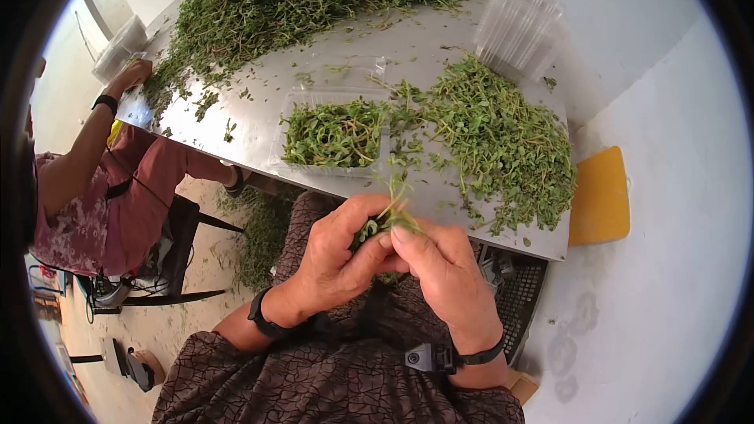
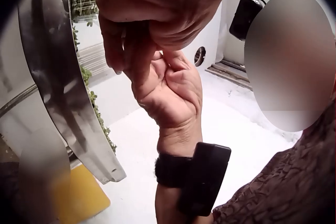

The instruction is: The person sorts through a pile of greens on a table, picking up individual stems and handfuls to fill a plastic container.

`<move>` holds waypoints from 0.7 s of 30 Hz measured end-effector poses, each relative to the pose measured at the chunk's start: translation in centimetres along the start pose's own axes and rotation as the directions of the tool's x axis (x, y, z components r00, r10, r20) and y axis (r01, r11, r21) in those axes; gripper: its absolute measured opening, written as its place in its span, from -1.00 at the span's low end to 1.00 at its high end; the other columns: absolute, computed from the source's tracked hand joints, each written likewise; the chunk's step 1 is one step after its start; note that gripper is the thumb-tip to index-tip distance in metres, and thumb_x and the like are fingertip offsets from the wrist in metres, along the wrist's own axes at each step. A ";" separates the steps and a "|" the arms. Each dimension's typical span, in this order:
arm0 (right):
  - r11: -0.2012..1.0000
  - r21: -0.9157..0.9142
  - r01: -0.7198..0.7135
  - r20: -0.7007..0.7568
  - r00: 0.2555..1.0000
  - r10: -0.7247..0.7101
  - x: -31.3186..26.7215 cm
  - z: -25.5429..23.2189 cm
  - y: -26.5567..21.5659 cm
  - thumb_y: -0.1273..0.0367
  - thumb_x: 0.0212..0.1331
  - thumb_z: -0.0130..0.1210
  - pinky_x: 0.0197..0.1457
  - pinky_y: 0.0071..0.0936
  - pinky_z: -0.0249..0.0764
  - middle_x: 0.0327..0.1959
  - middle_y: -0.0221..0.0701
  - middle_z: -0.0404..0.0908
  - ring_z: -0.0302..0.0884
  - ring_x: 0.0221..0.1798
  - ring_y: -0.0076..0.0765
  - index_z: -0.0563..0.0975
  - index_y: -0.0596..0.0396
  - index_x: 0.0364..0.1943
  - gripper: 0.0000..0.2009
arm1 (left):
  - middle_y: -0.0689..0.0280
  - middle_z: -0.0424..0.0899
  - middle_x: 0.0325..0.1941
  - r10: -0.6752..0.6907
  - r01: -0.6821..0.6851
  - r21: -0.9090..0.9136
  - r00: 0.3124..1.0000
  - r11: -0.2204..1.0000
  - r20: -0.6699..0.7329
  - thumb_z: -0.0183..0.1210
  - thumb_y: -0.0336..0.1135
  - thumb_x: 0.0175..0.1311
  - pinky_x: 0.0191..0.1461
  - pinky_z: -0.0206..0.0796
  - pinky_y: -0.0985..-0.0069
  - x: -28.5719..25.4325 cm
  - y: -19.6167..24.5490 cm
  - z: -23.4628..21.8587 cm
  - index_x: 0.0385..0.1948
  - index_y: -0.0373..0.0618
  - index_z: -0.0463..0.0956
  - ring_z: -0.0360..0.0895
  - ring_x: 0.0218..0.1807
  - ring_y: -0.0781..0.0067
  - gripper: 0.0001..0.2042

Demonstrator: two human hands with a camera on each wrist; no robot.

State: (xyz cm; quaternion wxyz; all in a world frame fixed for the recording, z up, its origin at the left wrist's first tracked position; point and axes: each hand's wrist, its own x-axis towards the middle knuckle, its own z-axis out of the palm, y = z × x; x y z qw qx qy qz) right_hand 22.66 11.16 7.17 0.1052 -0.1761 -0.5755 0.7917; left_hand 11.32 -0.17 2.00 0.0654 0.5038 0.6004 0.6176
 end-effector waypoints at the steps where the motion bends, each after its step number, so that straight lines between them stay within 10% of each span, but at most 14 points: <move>1: 1.000 -0.002 -0.001 0.005 1.000 0.001 0.0 0.1 -0.1 0.26 0.43 -0.01 -0.07 -0.48 0.59 -0.25 -0.29 0.64 0.61 -0.17 -0.48 0.56 0.40 -0.09 -0.64 | 0.16 0.63 -0.15 -0.024 0.024 -0.016 1.000 1.000 -0.012 0.15 -0.46 0.32 -0.15 0.45 0.47 -0.1 0.1 -0.2 0.05 -0.24 0.46 0.62 -0.24 0.33 -0.71; 7: 0.979 -0.202 0.014 0.122 0.992 0.011 -0.8 1.2 -0.8 0.38 0.42 -0.02 -0.04 -0.43 0.63 -0.15 -0.20 0.64 0.68 -0.14 -0.30 0.49 0.44 0.05 -0.68 | 0.31 0.65 -0.31 -0.228 0.227 -0.170 0.974 0.959 0.017 -0.02 -0.47 0.44 -0.26 0.42 0.57 -0.8 1.2 -2.3 -0.01 -0.24 0.49 0.57 -0.35 0.55 -0.81; 9: 0.841 -0.464 0.278 0.017 0.952 -0.305 -1.2 1.2 -0.3 0.45 0.33 0.08 -0.15 -0.47 0.64 -0.09 -0.12 0.64 0.69 -0.19 -0.36 0.50 0.38 0.07 -0.70 | 0.36 0.66 -0.30 -0.378 0.392 -0.230 0.920 0.891 0.103 -0.05 -0.45 0.47 -0.38 0.37 0.68 -0.7 2.1 -3.7 -0.03 -0.21 0.50 0.50 -0.44 0.70 -0.81; 11: 0.516 -0.696 0.499 0.045 0.747 -0.663 -0.7 1.4 0.2 0.49 0.15 0.24 -0.23 -0.50 0.63 0.05 0.00 0.59 0.70 -0.28 -0.36 0.53 0.29 0.09 -0.61 | 0.36 0.65 -0.33 -0.411 0.441 -0.262 0.897 0.859 0.161 -0.06 -0.46 0.46 -0.42 0.35 0.69 -1.0 1.9 -4.3 -0.06 -0.21 0.50 0.49 -0.46 0.73 -0.83; 17: -0.026 -0.770 0.638 0.557 0.652 -0.514 0.0 2.6 -0.8 0.52 0.07 0.25 -0.28 -0.46 0.64 0.11 0.01 0.54 0.70 -0.29 -0.22 0.54 0.35 0.03 -0.61 | 0.02 0.65 -0.31 -0.213 0.285 -0.202 0.925 0.937 0.314 0.07 -0.53 0.29 -0.28 0.45 0.32 -1.4 2.4 -5.1 -0.17 -0.26 0.48 0.64 -0.31 -0.04 -0.87; 21: -0.069 -0.758 0.648 0.621 0.685 -0.381 0.1 2.1 -0.4 0.49 0.05 0.24 -0.33 -0.49 0.59 -0.07 -0.10 0.54 0.64 -0.36 -0.29 0.52 0.41 0.01 -0.60 | 0.11 0.67 -0.39 -0.374 0.500 -0.186 0.805 0.846 0.461 0.07 -0.47 0.34 -0.39 0.41 0.40 -1.5 3.0 -6.1 -0.21 -0.29 0.46 0.64 -0.46 0.22 -0.90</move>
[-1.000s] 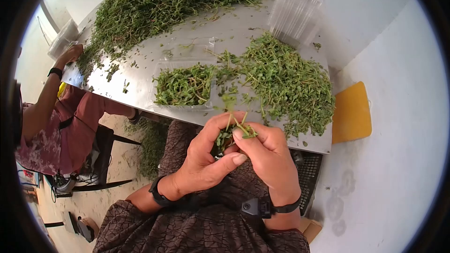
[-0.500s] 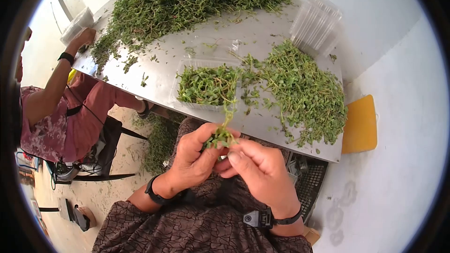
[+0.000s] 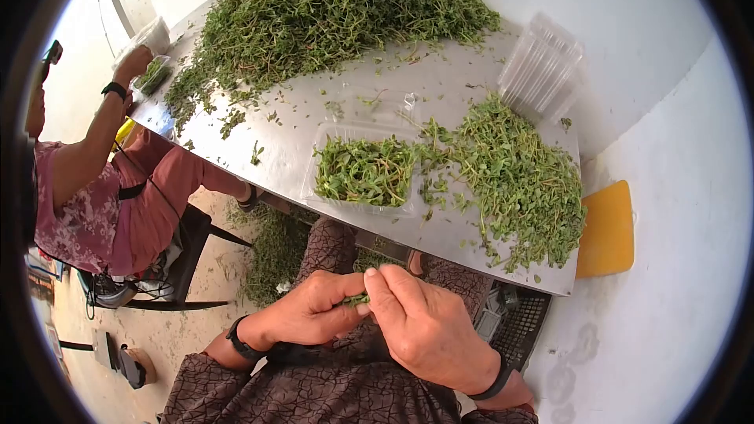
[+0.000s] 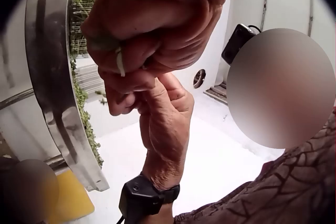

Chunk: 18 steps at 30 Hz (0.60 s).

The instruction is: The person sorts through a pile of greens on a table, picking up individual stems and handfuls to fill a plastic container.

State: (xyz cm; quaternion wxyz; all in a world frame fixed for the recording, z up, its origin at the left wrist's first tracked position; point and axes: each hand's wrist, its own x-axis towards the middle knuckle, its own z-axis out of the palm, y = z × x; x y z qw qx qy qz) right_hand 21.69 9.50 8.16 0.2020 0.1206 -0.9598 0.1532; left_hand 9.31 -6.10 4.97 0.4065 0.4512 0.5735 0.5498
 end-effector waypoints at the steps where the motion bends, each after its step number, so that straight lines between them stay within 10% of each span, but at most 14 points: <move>1: 0.999 0.046 -0.021 0.050 0.999 0.018 -0.1 -0.1 0.0 0.48 0.05 0.25 -0.33 -0.49 0.58 -0.14 -0.16 0.53 0.62 -0.36 -0.30 0.52 0.41 0.01 -0.59 | 0.11 0.67 -0.39 0.000 0.000 0.000 1.000 1.000 0.004 0.07 -0.47 0.34 -0.39 0.41 0.40 -0.2 0.0 -0.2 -0.21 -0.29 0.46 0.64 -0.46 0.22 -0.90; 6: 1.000 0.023 0.010 0.106 0.994 -0.012 -0.1 0.1 0.0 0.45 0.08 0.22 -0.34 -0.52 0.55 -0.22 -0.23 0.48 0.58 -0.38 -0.33 0.50 0.42 0.02 -0.59 | 0.43 0.57 -0.48 -0.206 0.220 -0.290 0.975 0.931 0.078 -0.01 -0.32 0.48 -0.53 0.25 0.65 -0.5 -0.6 -0.5 -0.23 -0.22 0.47 0.41 -0.56 0.73 -0.83; 16: 0.962 -0.258 0.092 0.113 0.992 -0.064 -0.1 0.8 -0.1 0.47 -0.05 0.15 -0.53 -0.56 0.49 -0.41 -0.32 0.44 0.50 -0.50 -0.46 0.53 0.45 -0.10 -0.62 | 0.42 0.46 -0.57 -0.228 0.241 -0.238 0.970 0.941 0.082 -0.04 -0.33 0.49 -0.53 0.21 0.62 0.2 0.1 -0.7 -0.11 -0.23 0.45 0.37 -0.58 0.69 -0.83; 18: 0.959 -0.263 0.106 0.116 0.990 -0.077 0.0 0.8 0.0 0.47 -0.04 0.15 -0.54 -0.57 0.47 -0.45 -0.35 0.41 0.49 -0.51 -0.47 0.53 0.41 -0.16 -0.67 | 0.24 0.55 -0.51 -0.245 0.257 -0.181 0.966 0.949 0.083 -0.01 -0.35 0.42 -0.46 0.32 0.45 0.1 0.1 -0.9 -0.29 -0.27 0.44 0.50 -0.56 0.43 -0.84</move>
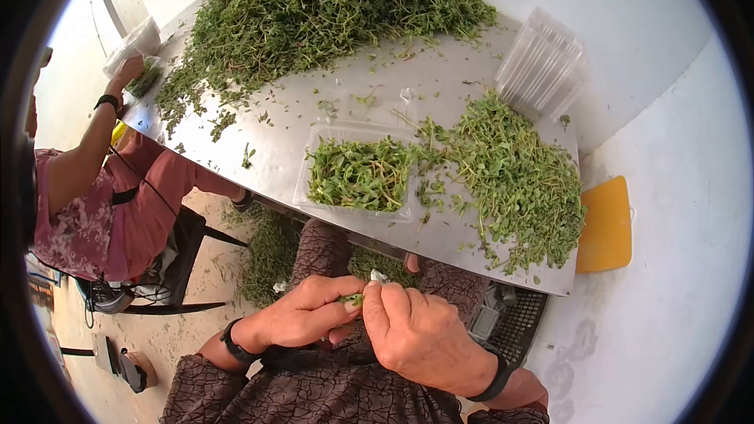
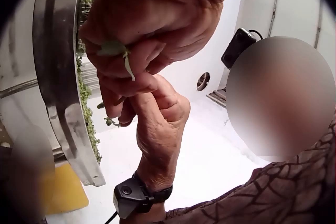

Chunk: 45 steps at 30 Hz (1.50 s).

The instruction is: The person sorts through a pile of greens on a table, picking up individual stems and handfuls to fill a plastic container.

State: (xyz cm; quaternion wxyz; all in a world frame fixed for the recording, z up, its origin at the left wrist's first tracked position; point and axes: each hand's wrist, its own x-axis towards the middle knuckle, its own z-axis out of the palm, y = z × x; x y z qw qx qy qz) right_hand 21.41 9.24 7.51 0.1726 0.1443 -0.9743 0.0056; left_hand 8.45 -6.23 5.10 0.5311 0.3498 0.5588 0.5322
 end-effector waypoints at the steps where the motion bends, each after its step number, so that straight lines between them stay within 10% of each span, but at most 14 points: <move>1: 1.000 -0.007 0.014 -0.002 1.000 -0.014 0.0 0.0 0.0 0.47 -0.04 0.15 -0.55 -0.59 0.45 -0.48 -0.38 0.39 0.47 -0.52 -0.48 0.54 0.38 -0.22 -0.72 | 0.24 0.55 -0.51 0.000 0.000 -0.001 1.000 1.000 0.000 -0.01 -0.35 0.42 -0.46 0.32 0.45 0.0 -0.1 0.1 -0.29 -0.27 0.44 0.50 -0.56 0.43 -0.84; 6: 0.996 0.093 -0.006 0.036 0.999 0.002 0.0 0.5 -0.1 0.44 -0.15 0.26 -0.61 -0.45 0.39 -0.51 -0.39 0.36 0.46 -0.57 -0.37 0.52 0.28 -0.34 -0.74 | 0.00 0.51 -0.50 0.359 -0.297 0.449 0.932 0.843 -0.057 0.08 -0.41 0.30 -0.33 0.34 0.14 -0.2 -1.7 0.3 -0.33 -0.29 0.41 0.52 -0.36 -0.17 -0.88; 20: 0.899 0.437 0.036 -0.122 0.992 0.019 2.7 -1.3 0.8 0.48 -0.30 0.21 -0.67 -0.49 0.27 -0.64 -0.48 0.22 0.32 -0.70 -0.41 0.48 0.12 -0.48 -0.80 | 0.10 0.46 -0.41 0.602 -0.564 0.355 0.798 0.746 0.002 0.07 -0.44 0.25 -0.32 0.36 0.15 -1.4 -1.9 -0.3 -0.26 -0.23 0.42 0.49 -0.36 -0.11 -0.90; 28: 0.516 0.855 -0.048 0.076 0.997 -0.033 4.5 -1.8 2.0 0.58 -0.18 0.10 -0.61 -0.41 0.35 -0.65 -0.40 0.46 0.46 -0.65 -0.26 0.50 0.10 -0.50 -0.88 | 0.11 0.46 -0.36 0.715 -0.718 0.274 0.687 0.639 0.133 0.10 -0.44 0.19 -0.39 0.34 0.15 -1.7 -2.0 -1.5 -0.20 -0.22 0.43 0.47 -0.41 -0.11 -0.83; 33: 0.504 0.858 -0.103 0.078 0.994 0.070 5.4 -3.7 2.9 0.60 -0.16 0.09 -0.58 -0.41 0.38 -0.59 -0.36 0.53 0.49 -0.63 -0.25 0.55 0.10 -0.45 -0.85 | 0.09 0.61 -0.38 0.787 -0.778 0.221 0.614 0.588 0.065 0.02 -0.34 0.38 -0.47 0.44 0.37 -1.0 -1.5 -1.9 -0.35 -0.27 0.54 0.58 -0.52 0.12 -0.81; 37: 0.644 0.757 -0.111 -0.124 0.943 0.308 7.4 -5.4 3.1 0.64 -0.10 0.12 -0.51 -0.42 0.42 -0.53 -0.31 0.59 0.53 -0.58 -0.25 0.62 0.09 -0.36 -0.79 | 0.13 0.64 -0.40 0.772 -0.759 0.152 0.635 0.632 -0.037 -0.04 -0.31 0.46 -0.50 0.40 0.44 -1.1 -1.1 -2.4 -0.33 -0.28 0.56 0.55 -0.59 0.32 -0.75; 40: 0.741 0.664 -0.099 -0.199 0.932 0.303 9.3 -4.3 4.0 0.66 -0.04 0.14 -0.45 -0.42 0.45 -0.48 -0.27 0.61 0.55 -0.53 -0.24 0.63 0.11 -0.29 -0.78 | 0.31 0.59 -0.47 0.585 -0.598 -0.048 0.796 0.800 -0.154 -0.10 -0.32 0.49 -0.49 0.29 0.59 -1.5 -1.3 -2.5 -0.32 -0.25 0.55 0.43 -0.65 0.59 -0.73; 45: 0.756 0.628 -0.183 -0.090 0.949 0.304 11.7 -1.2 6.6 0.57 0.22 0.06 -0.44 -0.66 0.42 -0.25 -0.27 0.68 0.49 -0.51 -0.59 0.63 0.21 -0.14 -0.82 | 0.20 0.60 -0.41 0.512 -0.544 -0.159 0.834 0.824 -0.205 -0.12 -0.32 0.50 -0.51 0.28 0.58 -1.5 -2.0 -3.0 -0.29 -0.33 0.54 0.40 -0.63 0.60 -0.71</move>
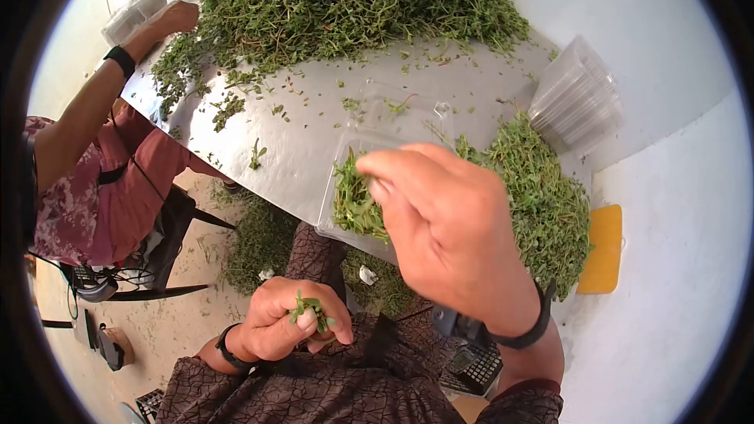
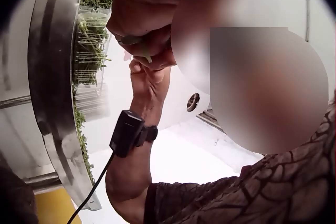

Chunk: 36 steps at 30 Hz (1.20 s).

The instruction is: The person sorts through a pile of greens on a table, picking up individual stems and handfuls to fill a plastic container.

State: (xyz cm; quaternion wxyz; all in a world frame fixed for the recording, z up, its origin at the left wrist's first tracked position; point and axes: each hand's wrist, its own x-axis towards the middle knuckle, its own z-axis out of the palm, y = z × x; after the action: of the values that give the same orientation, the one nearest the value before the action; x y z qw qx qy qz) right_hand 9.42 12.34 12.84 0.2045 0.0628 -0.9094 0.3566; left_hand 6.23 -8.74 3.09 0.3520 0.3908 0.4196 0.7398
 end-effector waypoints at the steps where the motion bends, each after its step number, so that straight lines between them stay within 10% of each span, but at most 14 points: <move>1: 0.998 -0.013 0.054 0.008 0.999 -0.054 0.5 0.5 0.8 0.58 0.17 0.12 -0.39 -0.56 0.47 -0.21 -0.15 0.66 0.56 -0.46 -0.36 0.61 0.23 -0.13 -0.81 | 0.05 0.65 -0.30 -0.010 0.010 -0.031 1.000 0.999 0.013 -0.13 -0.32 0.51 -0.53 0.27 0.56 0.0 -0.1 -0.2 -0.27 -0.41 0.52 0.36 -0.63 0.60 -0.69; 2: 0.994 -0.024 0.108 0.017 0.994 -0.107 0.8 0.8 1.4 0.60 0.12 0.19 -0.34 -0.46 0.51 -0.18 -0.04 0.64 0.63 -0.42 -0.14 0.59 0.24 -0.12 -0.78 | 0.05 0.65 -0.30 -0.011 0.011 -0.031 1.000 0.999 0.011 -0.13 -0.32 0.51 -0.53 0.27 0.56 0.0 -0.1 -0.3 -0.27 -0.41 0.52 0.36 -0.63 0.60 -0.69; 14: 0.999 0.025 -0.022 0.044 0.999 0.021 -3.2 -1.2 -0.9 0.43 0.10 0.30 -0.30 -0.51 0.59 0.08 0.00 0.59 0.68 -0.37 -0.28 0.62 0.14 0.00 -0.67 | 0.12 0.66 -0.33 -0.159 0.159 -0.040 0.987 0.987 -0.012 -0.14 -0.36 0.46 -0.52 0.27 0.55 0.9 0.8 -0.4 -0.25 -0.38 0.51 0.36 -0.61 0.58 -0.73; 16: 1.000 0.027 -0.011 0.109 0.994 0.008 -4.4 -0.3 -1.2 0.41 0.08 0.33 -0.32 -0.49 0.61 0.09 -0.02 0.58 0.69 -0.35 -0.27 0.61 0.13 0.01 -0.63 | 0.37 0.52 -0.58 -0.247 0.247 -0.016 0.969 0.969 0.001 -0.09 -0.38 0.44 -0.47 0.28 0.59 1.4 1.0 0.2 -0.30 -0.23 0.53 0.43 -0.60 0.61 -0.79; 22: 0.956 0.093 0.279 0.288 0.911 -0.294 -6.9 1.3 -0.6 0.36 -0.02 0.39 -0.33 -0.45 0.63 0.07 -0.04 0.55 0.70 -0.27 -0.22 0.57 0.14 0.07 -0.51 | 0.35 0.56 -0.48 -0.143 0.128 0.088 0.971 0.988 0.191 -0.11 -0.35 0.46 -0.48 0.28 0.58 0.7 -0.7 0.2 -0.24 -0.26 0.48 0.41 -0.57 0.58 -0.79; 24: 0.960 0.072 0.269 0.299 0.913 -0.278 -7.7 1.5 -0.3 0.38 -0.06 0.40 -0.33 -0.43 0.63 0.06 -0.06 0.56 0.70 -0.28 -0.22 0.58 0.16 0.05 -0.51 | 0.33 0.60 -0.39 -0.402 0.418 -0.090 0.903 0.904 0.154 -0.09 -0.32 0.45 -0.49 0.25 0.61 0.6 -0.1 0.8 -0.20 -0.26 0.50 0.42 -0.52 0.61 -0.78; 36: 0.971 -0.078 0.228 0.040 0.973 -0.225 -10.5 1.9 -0.9 0.60 -0.22 0.34 -0.38 -0.42 0.65 -0.18 -0.13 0.66 0.72 -0.37 -0.18 0.60 0.24 -0.25 -0.68 | 0.34 0.63 -0.27 -0.532 0.558 -0.254 0.830 0.790 0.167 -0.10 -0.29 0.48 -0.59 0.11 0.75 0.6 0.4 2.1 0.09 -0.27 0.41 0.37 -0.54 0.74 -0.70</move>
State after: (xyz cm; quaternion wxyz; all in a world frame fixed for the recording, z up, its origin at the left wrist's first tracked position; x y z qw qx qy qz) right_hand 18.55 10.11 7.76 0.2323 0.1632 -0.9132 0.2925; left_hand 7.69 -7.74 4.34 0.6219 0.2286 0.3845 0.6428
